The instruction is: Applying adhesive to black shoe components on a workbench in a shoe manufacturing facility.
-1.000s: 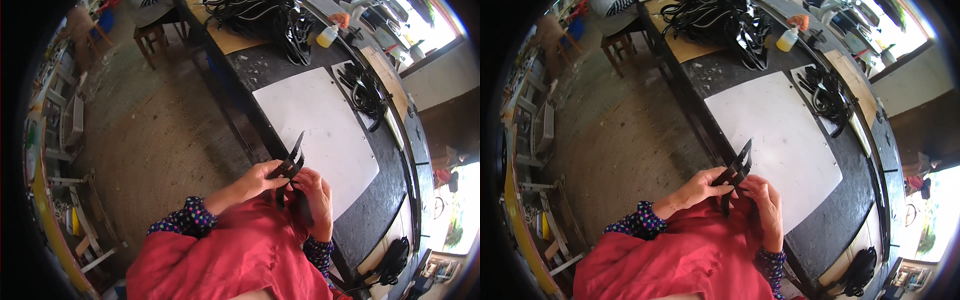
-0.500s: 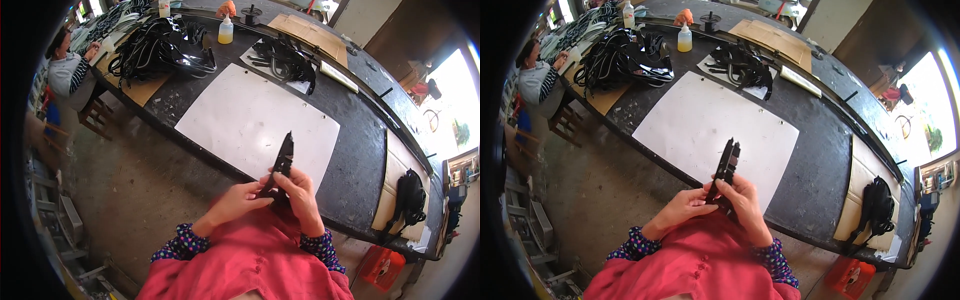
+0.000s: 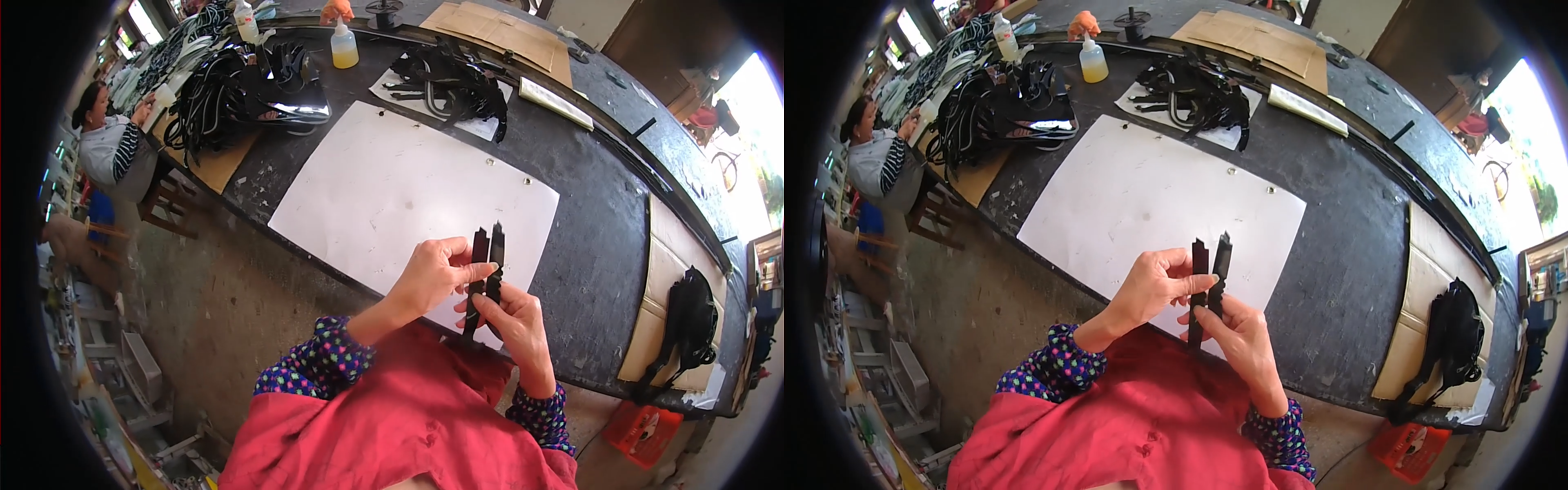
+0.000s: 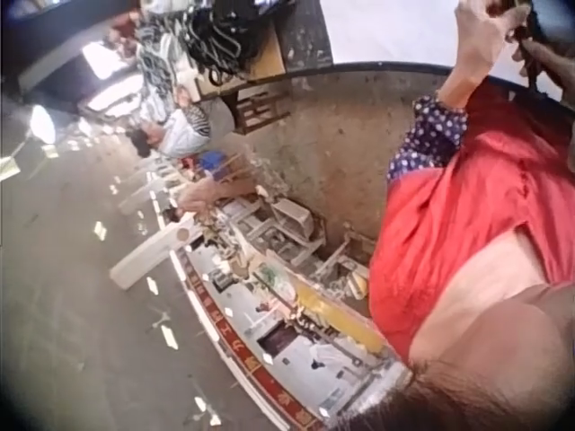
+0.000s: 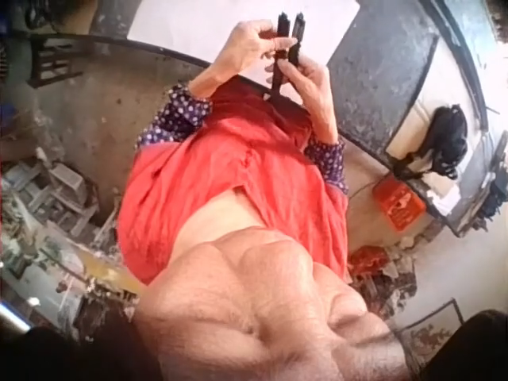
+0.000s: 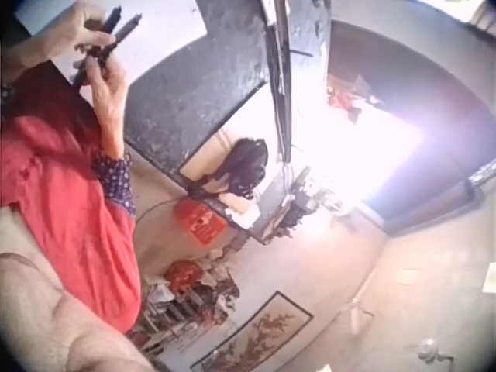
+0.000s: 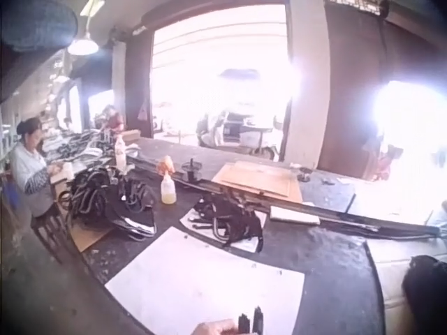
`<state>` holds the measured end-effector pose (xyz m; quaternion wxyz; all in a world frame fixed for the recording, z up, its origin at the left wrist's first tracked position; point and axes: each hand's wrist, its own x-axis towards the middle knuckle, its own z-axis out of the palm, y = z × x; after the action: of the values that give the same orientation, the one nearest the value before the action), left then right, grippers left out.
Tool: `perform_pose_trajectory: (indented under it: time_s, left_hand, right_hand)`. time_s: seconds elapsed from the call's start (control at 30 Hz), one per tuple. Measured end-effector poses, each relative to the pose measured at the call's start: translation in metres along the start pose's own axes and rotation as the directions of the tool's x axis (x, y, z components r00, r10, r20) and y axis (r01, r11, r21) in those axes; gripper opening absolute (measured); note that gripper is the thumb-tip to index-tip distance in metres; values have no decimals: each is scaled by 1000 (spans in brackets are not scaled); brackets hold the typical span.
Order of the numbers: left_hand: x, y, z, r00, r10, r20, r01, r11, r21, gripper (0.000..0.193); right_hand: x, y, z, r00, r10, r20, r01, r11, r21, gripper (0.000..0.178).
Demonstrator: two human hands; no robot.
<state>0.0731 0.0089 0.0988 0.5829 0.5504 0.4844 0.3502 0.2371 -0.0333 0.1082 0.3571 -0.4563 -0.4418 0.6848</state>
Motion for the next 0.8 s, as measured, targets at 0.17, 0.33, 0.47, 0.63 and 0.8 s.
perform_pose_trajectory:
  time_s: [0.17, 0.33, 0.47, 0.63, 0.8]
  left_hand:
    - [8, -10, 1, 980, -131, 148, 158, 969, -189, 22]
    - [20, -25, -2, 964, -109, 241, 132, 988, -84, 25]
    - [38, -47, -33, 972, 234, -22, -212, 915, 344, 14]
    - [44, -81, -69, 917, 391, -84, -261, 743, 617, 10]
    - [54, -75, -63, 804, 594, -11, -379, 527, 760, 8]
  right_hand:
    - [-1, -5, -27, 984, 156, 85, -147, 984, -104, 21]
    - [11, -30, -65, 959, 257, 124, -193, 904, -382, 19]
    - [57, -77, -118, 959, 192, 209, -21, 783, -621, 15]
    - [168, -145, -180, 974, -121, 192, 222, 325, -919, 17]
    - [278, -140, -230, 976, -93, 195, 204, 96, -974, 31]
